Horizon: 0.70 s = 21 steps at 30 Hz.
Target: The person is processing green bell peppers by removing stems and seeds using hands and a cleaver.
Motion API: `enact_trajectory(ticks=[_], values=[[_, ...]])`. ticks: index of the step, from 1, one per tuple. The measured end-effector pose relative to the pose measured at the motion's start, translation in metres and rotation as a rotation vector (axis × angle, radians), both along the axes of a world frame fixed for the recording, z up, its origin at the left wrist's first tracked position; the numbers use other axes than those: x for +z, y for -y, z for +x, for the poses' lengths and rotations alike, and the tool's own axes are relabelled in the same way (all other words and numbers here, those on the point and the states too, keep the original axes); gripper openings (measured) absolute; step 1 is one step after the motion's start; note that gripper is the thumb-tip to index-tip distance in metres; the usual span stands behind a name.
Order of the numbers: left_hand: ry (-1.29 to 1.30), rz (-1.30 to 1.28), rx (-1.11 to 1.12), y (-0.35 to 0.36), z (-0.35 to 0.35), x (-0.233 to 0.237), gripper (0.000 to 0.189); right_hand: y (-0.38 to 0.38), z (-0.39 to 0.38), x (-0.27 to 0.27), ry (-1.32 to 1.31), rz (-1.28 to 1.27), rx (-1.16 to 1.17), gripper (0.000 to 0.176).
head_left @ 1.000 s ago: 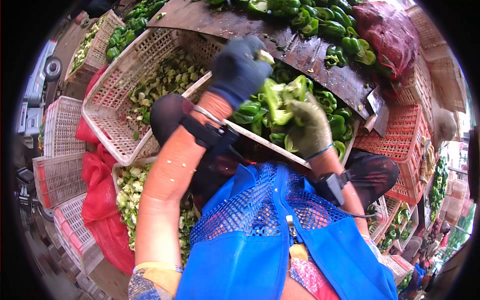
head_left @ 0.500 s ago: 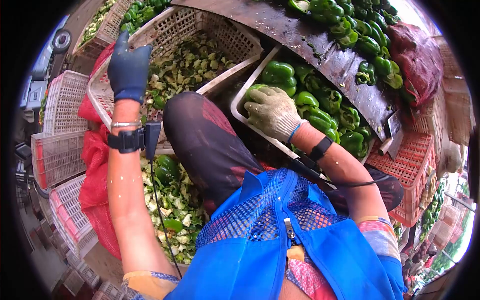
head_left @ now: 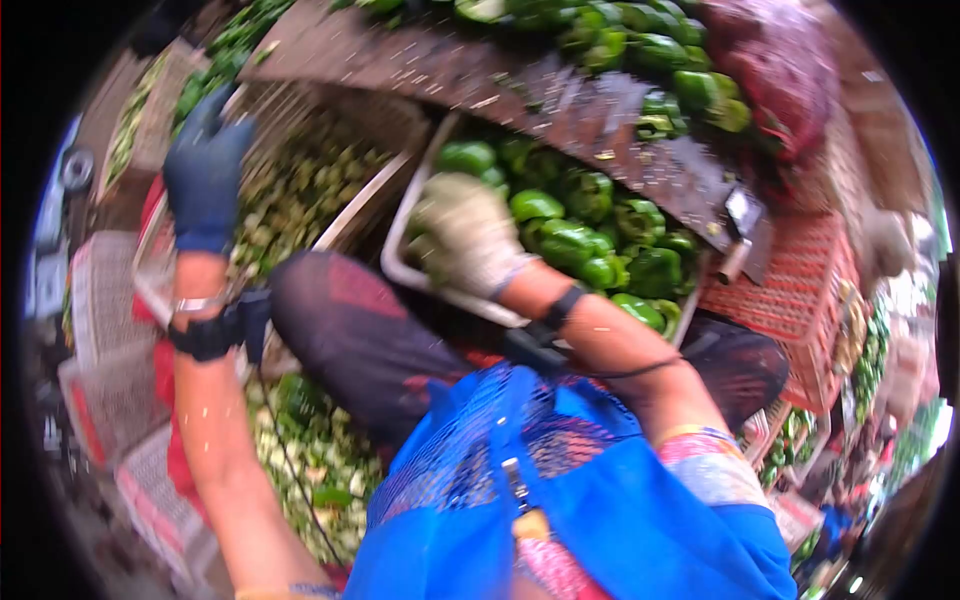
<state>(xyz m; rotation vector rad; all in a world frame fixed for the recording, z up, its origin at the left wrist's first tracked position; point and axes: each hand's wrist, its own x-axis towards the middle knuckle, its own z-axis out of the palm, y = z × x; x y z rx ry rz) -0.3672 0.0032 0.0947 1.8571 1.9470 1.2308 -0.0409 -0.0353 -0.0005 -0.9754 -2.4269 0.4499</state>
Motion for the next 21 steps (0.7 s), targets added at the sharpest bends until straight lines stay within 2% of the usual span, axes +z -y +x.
enact_trajectory(ticks=[1, 3, 5, 7, 8, 10, 11, 13, 15, 19, 21], values=[[-0.150, -0.037, 0.057, 0.003, 0.014, 0.014, 0.046, 0.000, 0.013, 0.022, -0.024, 0.046, -0.079, 0.023], [-0.193, -0.012, 0.018, 0.004, 0.024, 0.015, 0.044, -0.005, 0.038, 0.021, 0.071, -0.098, -0.092, 0.043], [-0.136, -0.024, -0.018, 0.003, 0.046, 0.018, 0.039, 0.000, 0.048, 0.021, 0.518, -0.388, 0.034, 0.051], [-0.166, -0.128, -0.148, 0.002, 0.065, 0.011, 0.034, 0.012, 0.043, 0.006, 0.466, -0.418, 0.005, 0.061], [-0.264, -0.051, -0.242, 0.000, 0.068, -0.002, 0.031, 0.013, 0.038, -0.001, 0.389, -0.364, -0.011, 0.057], [-0.196, -0.254, -0.299, 0.003, 0.091, -0.008, 0.027, 0.006, 0.021, -0.001, 0.484, -0.438, -0.032, 0.054], [-0.149, -0.474, -0.260, 0.004, 0.103, -0.006, 0.025, 0.000, 0.013, -0.003, 0.532, -0.473, -0.053, 0.052], [-0.201, -0.697, -0.416, -0.002, 0.111, -0.024, 0.023, -0.006, -0.002, -0.013, 0.583, -0.520, -0.092, 0.050], [-0.334, -0.580, -0.604, -0.010, 0.116, -0.037, 0.023, -0.005, -0.006, -0.020, 0.581, -0.520, -0.125, 0.050], [-0.431, -0.488, -0.654, -0.025, 0.132, -0.024, 0.023, 0.011, -0.002, -0.023, 0.567, -0.444, -0.123, 0.049], [-0.376, -0.480, -0.636, -0.025, 0.147, -0.015, 0.023, 0.006, -0.001, -0.021, 0.563, -0.496, -0.107, 0.045]])
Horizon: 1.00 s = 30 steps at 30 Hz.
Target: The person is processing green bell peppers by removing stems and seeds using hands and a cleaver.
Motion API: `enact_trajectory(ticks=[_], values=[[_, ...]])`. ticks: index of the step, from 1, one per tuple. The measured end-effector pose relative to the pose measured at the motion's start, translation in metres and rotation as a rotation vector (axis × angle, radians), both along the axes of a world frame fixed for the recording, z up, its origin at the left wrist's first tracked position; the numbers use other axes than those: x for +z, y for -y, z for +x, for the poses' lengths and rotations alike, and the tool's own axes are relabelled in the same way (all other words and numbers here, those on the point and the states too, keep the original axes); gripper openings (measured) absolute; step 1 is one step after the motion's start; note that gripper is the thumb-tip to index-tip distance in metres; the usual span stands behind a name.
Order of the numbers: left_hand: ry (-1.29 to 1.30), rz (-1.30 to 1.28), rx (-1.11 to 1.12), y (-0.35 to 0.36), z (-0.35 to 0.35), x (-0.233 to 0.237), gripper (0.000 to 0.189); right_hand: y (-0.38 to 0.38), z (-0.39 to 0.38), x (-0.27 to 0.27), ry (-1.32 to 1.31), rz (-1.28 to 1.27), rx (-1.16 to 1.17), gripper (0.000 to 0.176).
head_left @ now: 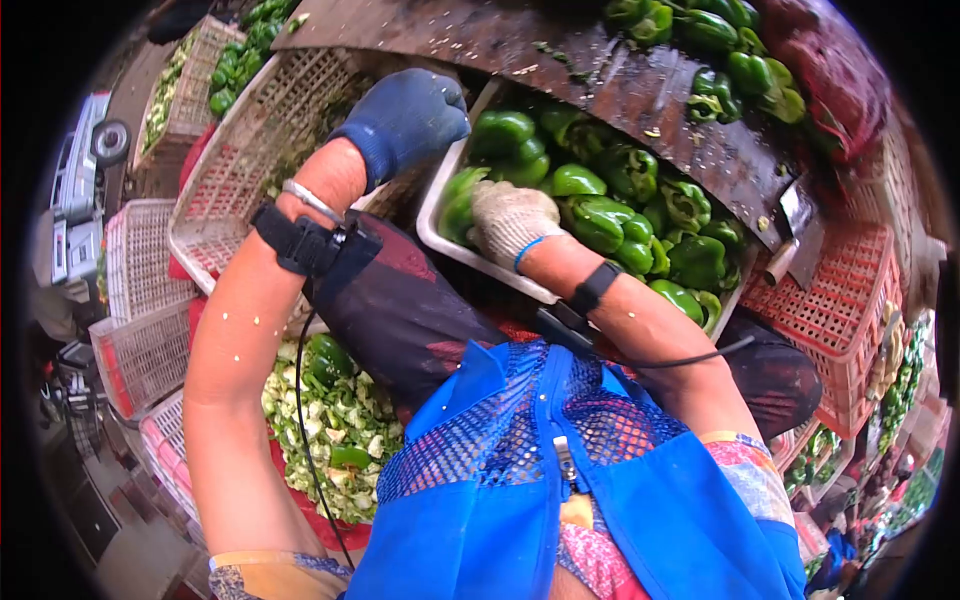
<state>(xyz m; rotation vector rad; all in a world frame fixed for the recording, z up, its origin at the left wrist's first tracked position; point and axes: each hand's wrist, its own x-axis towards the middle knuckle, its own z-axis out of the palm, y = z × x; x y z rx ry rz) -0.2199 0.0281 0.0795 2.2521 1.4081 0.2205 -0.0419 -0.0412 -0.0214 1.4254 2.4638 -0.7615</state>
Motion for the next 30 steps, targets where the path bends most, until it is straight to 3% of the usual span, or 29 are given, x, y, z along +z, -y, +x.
enact_trajectory(ticks=[4, 6, 7, 9, 11, 12, 14, 15, 16, 18, 21, 23, 24, 26, 28, 30], values=[[0.167, -0.085, 0.178, -0.004, 0.045, 0.025, 0.023, -0.014, 0.014, 0.020, -0.044, -0.111, 0.020, 0.055], [0.199, -0.027, 0.168, -0.008, 0.064, 0.035, 0.021, -0.009, 0.046, 0.040, -0.230, -0.109, -0.014, 0.052], [0.262, -0.007, 0.140, -0.012, 0.067, 0.034, 0.022, -0.001, 0.070, 0.044, -0.407, 0.095, -0.103, 0.054], [0.323, 0.001, 0.137, -0.011, 0.068, 0.036, 0.023, -0.020, 0.116, 0.072, -0.575, 0.631, -0.184, 0.037], [0.368, -0.046, 0.220, -0.006, 0.072, 0.043, 0.024, -0.068, 0.166, 0.074, -0.510, 0.861, -0.233, 0.037], [0.466, -0.152, 0.370, -0.004, 0.074, 0.046, 0.025, -0.092, 0.192, 0.075, -0.474, 0.973, -0.268, 0.037], [0.423, -0.161, 0.386, -0.007, 0.069, 0.043, 0.026, -0.144, 0.229, 0.052, -0.161, 0.928, -0.501, 0.058], [0.409, -0.166, 0.383, -0.009, 0.068, 0.043, 0.027, -0.169, 0.240, 0.044, -0.063, 0.695, -0.617, 0.069], [0.440, -0.185, 0.411, -0.009, 0.070, 0.042, 0.027, -0.183, 0.240, 0.047, -0.051, 0.461, -0.640, 0.069], [0.508, -0.226, 0.469, -0.006, 0.070, 0.036, 0.027, -0.176, 0.224, 0.046, 0.119, 0.633, -0.599, 0.054], [0.611, -0.303, 0.413, -0.003, 0.067, 0.023, 0.026, -0.192, 0.219, 0.061, 0.171, 0.412, -0.591, 0.051], [0.524, -0.143, 0.288, -0.006, 0.067, 0.009, 0.025, -0.192, 0.221, 0.064, 0.080, 0.489, -0.659, 0.045], [0.590, -0.240, 0.408, 0.004, 0.074, 0.014, 0.025, -0.193, 0.223, 0.058, 0.079, 0.551, -0.671, 0.044], [0.676, -0.271, 0.505, 0.011, 0.080, 0.016, 0.023, -0.191, 0.227, 0.054, -0.048, 0.612, -0.785, 0.049], [0.666, -0.241, 0.466, 0.016, 0.084, 0.020, 0.027, -0.177, 0.239, 0.063, -0.376, 0.670, -0.810, 0.050], [0.789, -0.288, 0.503, 0.017, 0.095, 0.018, 0.027, -0.150, 0.241, 0.081, -1.015, 0.450, -1.004, 0.051]])
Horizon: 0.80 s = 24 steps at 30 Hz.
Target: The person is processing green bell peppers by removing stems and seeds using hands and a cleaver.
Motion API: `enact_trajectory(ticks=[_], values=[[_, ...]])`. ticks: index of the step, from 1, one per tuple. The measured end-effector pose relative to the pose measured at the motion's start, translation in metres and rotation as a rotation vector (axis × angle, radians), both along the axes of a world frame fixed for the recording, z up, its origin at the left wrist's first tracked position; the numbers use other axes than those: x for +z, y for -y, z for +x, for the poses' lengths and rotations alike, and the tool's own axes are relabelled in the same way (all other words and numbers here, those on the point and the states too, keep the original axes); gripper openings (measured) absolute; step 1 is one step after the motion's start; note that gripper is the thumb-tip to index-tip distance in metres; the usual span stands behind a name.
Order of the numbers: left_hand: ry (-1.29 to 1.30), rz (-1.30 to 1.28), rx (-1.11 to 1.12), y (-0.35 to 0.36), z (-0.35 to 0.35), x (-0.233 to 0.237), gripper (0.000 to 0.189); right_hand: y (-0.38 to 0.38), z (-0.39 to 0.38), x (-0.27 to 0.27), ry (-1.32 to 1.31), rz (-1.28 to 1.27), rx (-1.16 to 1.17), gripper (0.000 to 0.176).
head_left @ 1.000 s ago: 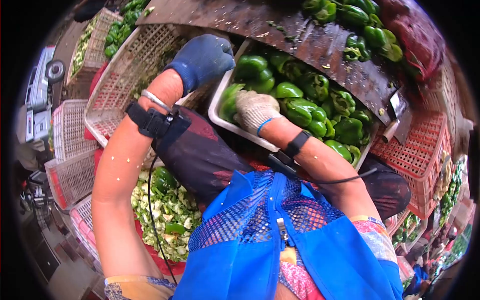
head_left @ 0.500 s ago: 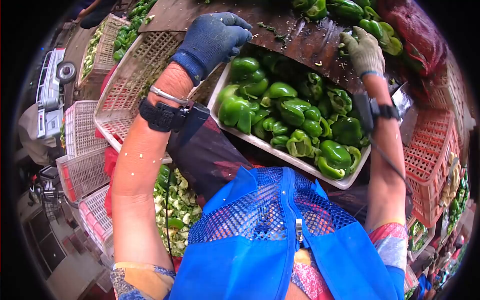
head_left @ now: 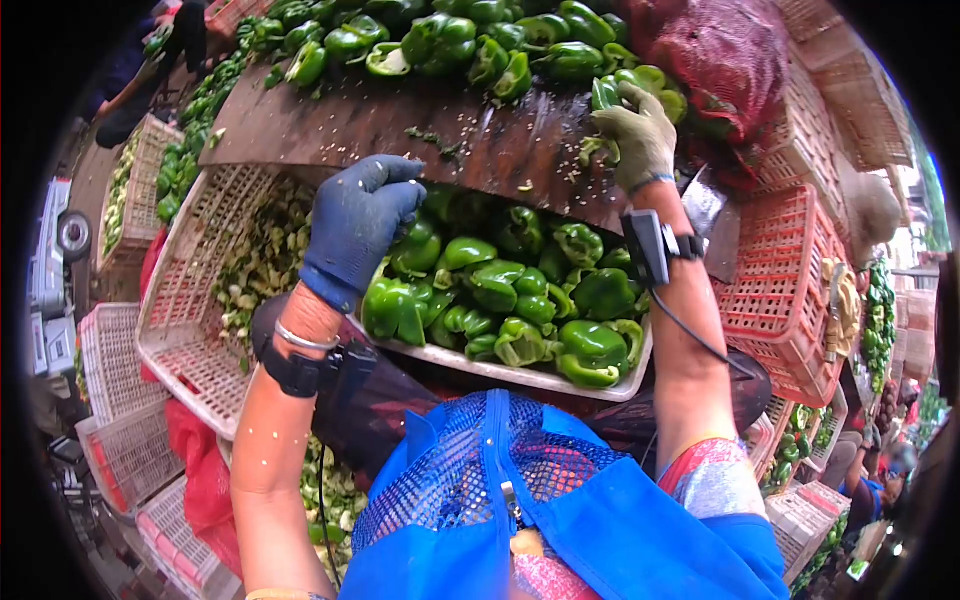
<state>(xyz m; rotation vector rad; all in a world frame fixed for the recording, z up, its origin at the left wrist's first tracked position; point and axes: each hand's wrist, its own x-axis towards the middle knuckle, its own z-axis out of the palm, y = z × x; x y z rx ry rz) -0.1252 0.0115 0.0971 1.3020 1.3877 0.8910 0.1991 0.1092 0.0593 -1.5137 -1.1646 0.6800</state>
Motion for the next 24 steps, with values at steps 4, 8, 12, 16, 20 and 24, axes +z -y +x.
enact_trajectory(ticks=[4, 8, 12, 16, 20, 24], values=[[0.138, 0.173, -0.012, 0.004, 0.047, 0.004, 0.035, 0.046, -0.005, 0.015, -1.290, 0.074, 0.617, 0.060], [0.022, 0.373, -0.155, 0.009, 0.080, 0.009, 0.041, 0.090, -0.031, 0.011, -1.529, -0.022, 0.619, 0.060], [-0.380, 0.438, -0.203, 0.024, 0.103, 0.012, 0.052, 0.124, -0.052, 0.015, -1.417, -0.073, 0.656, 0.066], [-0.636, 0.249, -0.238, 0.042, 0.110, 0.013, 0.049, 0.157, -0.077, 0.020, -1.098, -0.095, 0.588, 0.064], [-0.681, 0.283, -0.240, 0.056, 0.106, -0.016, 0.038, 0.171, -0.082, -0.003, -0.908, -0.146, 0.553, 0.058], [-0.753, 0.350, -0.342, 0.078, 0.100, -0.027, 0.032, 0.171, -0.080, -0.013, -0.478, -0.160, 0.549, 0.057]])
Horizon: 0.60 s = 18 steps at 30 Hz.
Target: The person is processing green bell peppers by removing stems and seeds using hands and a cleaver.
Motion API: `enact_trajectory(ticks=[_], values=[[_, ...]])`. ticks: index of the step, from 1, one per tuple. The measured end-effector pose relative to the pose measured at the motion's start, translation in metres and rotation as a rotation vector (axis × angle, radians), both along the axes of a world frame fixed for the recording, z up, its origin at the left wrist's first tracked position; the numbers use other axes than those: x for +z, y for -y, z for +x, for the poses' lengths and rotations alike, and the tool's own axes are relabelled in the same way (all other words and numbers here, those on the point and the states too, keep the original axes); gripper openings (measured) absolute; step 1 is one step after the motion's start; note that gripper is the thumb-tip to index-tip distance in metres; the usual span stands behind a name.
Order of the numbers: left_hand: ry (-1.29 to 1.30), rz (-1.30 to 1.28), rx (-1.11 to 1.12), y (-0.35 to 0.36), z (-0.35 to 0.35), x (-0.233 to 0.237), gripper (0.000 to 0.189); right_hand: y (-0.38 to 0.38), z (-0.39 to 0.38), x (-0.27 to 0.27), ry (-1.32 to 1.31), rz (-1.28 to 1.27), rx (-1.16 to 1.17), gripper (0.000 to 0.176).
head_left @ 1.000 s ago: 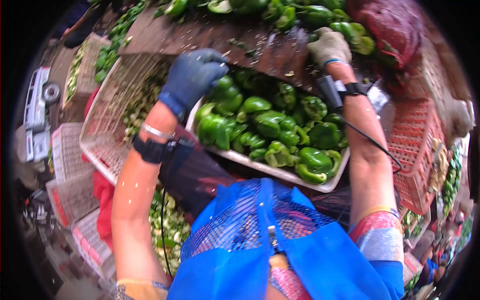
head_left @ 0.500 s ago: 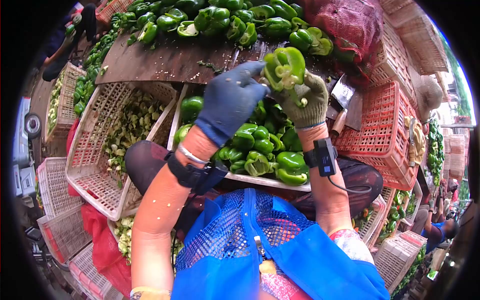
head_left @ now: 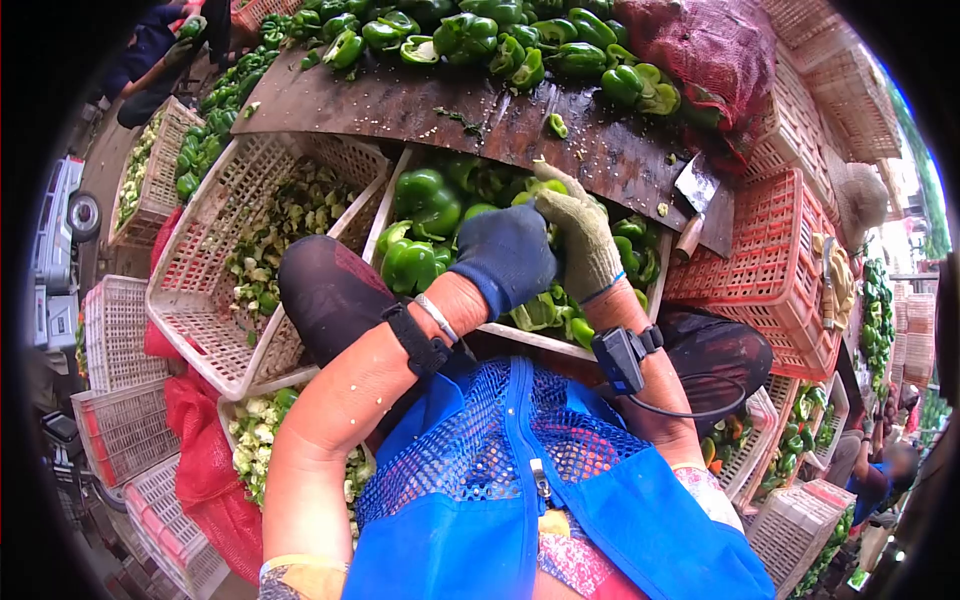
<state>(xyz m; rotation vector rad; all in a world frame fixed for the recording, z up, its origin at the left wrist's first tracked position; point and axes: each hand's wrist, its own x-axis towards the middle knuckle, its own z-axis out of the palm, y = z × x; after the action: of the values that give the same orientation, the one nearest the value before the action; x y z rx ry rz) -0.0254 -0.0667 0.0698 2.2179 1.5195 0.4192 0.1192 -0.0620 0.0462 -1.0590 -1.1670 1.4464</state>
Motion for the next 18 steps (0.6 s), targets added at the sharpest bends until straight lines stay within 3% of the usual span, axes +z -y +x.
enact_trajectory(ticks=[4, 6, 10, 12, 13, 18], values=[[0.226, 0.088, -0.002, 0.008, -0.015, 0.011, 0.024, 0.013, -0.009, 0.025, -0.535, -0.300, 0.044, 0.055], [0.258, 0.091, -0.037, 0.007, -0.026, 0.024, 0.020, 0.010, -0.011, 0.018, -0.526, -0.240, 0.124, 0.063], [0.408, 0.023, -0.168, -0.011, -0.048, 0.028, 0.024, -0.004, -0.023, 0.014, -0.655, -0.267, 0.128, 0.062], [0.320, 0.030, -0.096, -0.012, -0.053, 0.031, 0.027, -0.012, -0.034, 0.011, -0.723, -0.277, 0.118, 0.061], [0.298, 0.039, -0.044, -0.009, -0.053, 0.034, 0.027, -0.015, -0.040, 0.013, -0.739, -0.333, 0.048, 0.047], [0.030, 0.241, -0.033, -0.011, -0.061, 0.021, 0.026, -0.031, -0.060, 0.003, -0.655, -0.312, -0.105, 0.046]])
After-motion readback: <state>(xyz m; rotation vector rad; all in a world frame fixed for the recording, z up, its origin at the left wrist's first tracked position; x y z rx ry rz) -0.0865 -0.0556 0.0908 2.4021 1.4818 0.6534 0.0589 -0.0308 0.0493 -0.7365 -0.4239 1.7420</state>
